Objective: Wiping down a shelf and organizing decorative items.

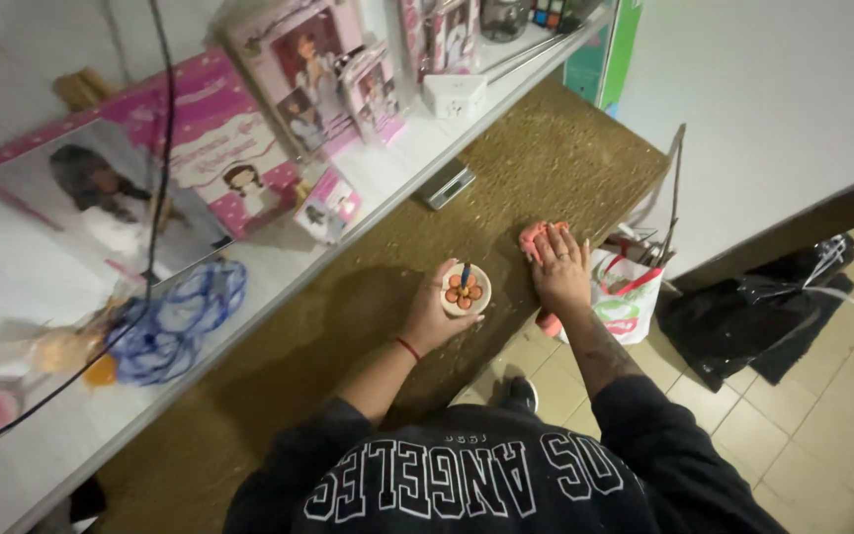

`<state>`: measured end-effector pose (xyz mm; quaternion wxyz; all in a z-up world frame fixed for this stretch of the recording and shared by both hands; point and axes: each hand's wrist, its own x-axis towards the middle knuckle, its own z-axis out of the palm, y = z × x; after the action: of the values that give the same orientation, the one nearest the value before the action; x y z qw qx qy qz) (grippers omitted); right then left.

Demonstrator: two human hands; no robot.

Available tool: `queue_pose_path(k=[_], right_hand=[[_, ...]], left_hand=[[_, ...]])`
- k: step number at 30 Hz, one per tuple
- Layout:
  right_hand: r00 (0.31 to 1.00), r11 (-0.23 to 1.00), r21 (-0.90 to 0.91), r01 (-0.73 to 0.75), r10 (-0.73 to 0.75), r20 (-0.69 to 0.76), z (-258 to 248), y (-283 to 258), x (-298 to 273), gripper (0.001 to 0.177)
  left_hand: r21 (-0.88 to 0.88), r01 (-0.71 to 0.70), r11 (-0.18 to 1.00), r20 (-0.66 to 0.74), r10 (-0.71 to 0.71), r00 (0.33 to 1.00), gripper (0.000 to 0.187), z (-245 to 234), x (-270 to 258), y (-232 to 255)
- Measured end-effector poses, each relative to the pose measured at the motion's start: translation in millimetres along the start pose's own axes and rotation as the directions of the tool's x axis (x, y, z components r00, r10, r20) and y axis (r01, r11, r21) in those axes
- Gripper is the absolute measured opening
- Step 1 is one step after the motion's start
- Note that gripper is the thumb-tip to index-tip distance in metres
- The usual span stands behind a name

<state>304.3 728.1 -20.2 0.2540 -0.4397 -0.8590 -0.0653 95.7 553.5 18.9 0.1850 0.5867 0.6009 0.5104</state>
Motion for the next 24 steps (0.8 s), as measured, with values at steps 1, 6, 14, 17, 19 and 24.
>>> queue_pose_path(k=[1, 6, 14, 17, 19, 24], right_hand=[[0.999, 1.0, 0.024, -0.01, 0.009, 0.044, 5, 9, 4, 0.046], [0.995, 0.992, 0.088, 0.092, -0.094, 0.019, 20, 63, 38, 0.053], [0.969, 0.966, 0.07, 0.247, -0.248, 0.007, 34, 151, 91, 0.052], [0.971, 0.966, 0.091, 0.241, -0.239, -0.026, 48, 182, 109, 0.056], [0.972, 0.967, 0.104, 0.233, -0.23, -0.039, 52, 197, 119, 0.055], [0.974, 0.968, 0.125, 0.219, -0.209, -0.086, 71, 226, 137, 0.056]], left_hand=[[-0.005, 0.01, 1.0, 0.003, -0.01, 1.0, 0.102, 6, 5, 0], [-0.014, 0.021, 1.0, -0.08, -0.022, 0.997, 0.1, 58, 48, 1], [0.003, 0.086, 0.996, -0.251, -0.082, 0.964, 0.098, 119, 109, 23], [0.069, 0.09, 0.994, -0.277, -0.067, 0.959, 0.104, 148, 128, 8], [0.082, 0.086, 0.993, -0.273, -0.06, 0.96, 0.104, 160, 140, 4], [0.081, 0.059, 0.995, -0.259, -0.036, 0.965, 0.102, 184, 172, -17]])
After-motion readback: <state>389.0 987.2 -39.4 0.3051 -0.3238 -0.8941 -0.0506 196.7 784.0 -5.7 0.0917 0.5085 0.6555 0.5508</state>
